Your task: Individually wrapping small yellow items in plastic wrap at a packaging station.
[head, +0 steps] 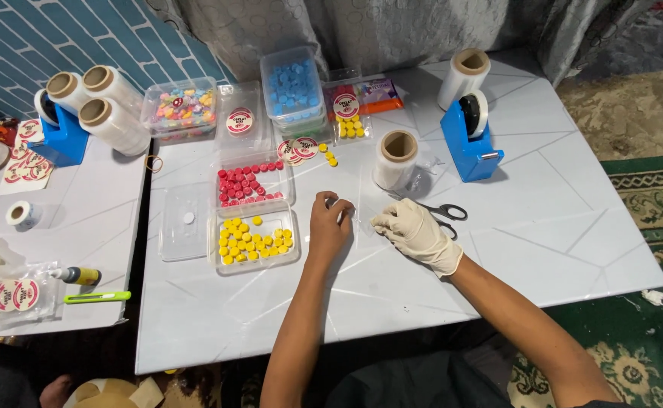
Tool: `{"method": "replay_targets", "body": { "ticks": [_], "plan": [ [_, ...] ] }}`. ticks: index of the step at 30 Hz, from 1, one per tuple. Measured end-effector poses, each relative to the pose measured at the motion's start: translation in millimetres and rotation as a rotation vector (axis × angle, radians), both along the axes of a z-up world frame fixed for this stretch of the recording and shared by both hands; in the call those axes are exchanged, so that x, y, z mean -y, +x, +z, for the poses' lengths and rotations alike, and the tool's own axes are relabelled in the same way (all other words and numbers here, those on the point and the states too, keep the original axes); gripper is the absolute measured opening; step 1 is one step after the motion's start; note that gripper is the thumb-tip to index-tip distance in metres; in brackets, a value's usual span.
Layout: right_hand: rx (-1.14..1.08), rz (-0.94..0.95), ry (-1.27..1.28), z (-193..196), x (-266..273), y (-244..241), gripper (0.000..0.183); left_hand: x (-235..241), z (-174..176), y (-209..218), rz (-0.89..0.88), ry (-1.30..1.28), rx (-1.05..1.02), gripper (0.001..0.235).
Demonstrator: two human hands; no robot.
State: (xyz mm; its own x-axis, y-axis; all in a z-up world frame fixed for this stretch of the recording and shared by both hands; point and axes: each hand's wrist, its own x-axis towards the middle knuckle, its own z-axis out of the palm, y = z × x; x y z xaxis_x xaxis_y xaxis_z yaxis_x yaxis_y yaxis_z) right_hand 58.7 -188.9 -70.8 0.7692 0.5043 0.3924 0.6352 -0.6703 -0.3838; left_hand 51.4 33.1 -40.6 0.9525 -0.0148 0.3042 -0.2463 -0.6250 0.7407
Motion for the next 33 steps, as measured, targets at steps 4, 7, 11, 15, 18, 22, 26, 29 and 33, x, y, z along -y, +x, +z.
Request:
{"method": "replay_targets", "body": {
  "ticks": [4,7,11,15,18,22,26,29,33],
  "plan": [
    [-0.032,-0.002,0.018,-11,3,6,0.011,0,13,-2,0.014,-0.043,-0.005,0.017],
    [-0.111,-0.035,0.065,2,1,0,0.011,-3,18,-4,0.007,-0.08,-0.01,0.014],
    [-0.272,-0.048,0.298,13,2,-4,0.013,-6,18,-5,-0.016,-0.165,0.006,0.015],
    [-0.351,-0.049,0.506,60,10,-14,0.011,-13,22,-8,-0.048,-0.305,-0.052,0.016],
    [-0.39,-0.061,0.601,81,5,-16,0.011,-12,26,-12,-0.085,-0.361,-0.102,0.014],
    [-0.584,-0.103,0.755,101,0,-17,0.013,-6,17,-15,-0.173,-0.458,-0.209,0.014],
    [-0.738,-0.069,0.807,92,5,-5,0.013,-3,38,-26,-0.338,-0.515,-0.422,0.015],
    [-0.812,-0.029,0.869,96,2,-2,0.013,2,55,-31,-0.373,-0.544,-0.449,0.018],
    [-0.809,0.034,0.837,94,-3,4,0.012,7,33,-25,-0.394,-0.769,-0.405,0.028]
  ]
}}
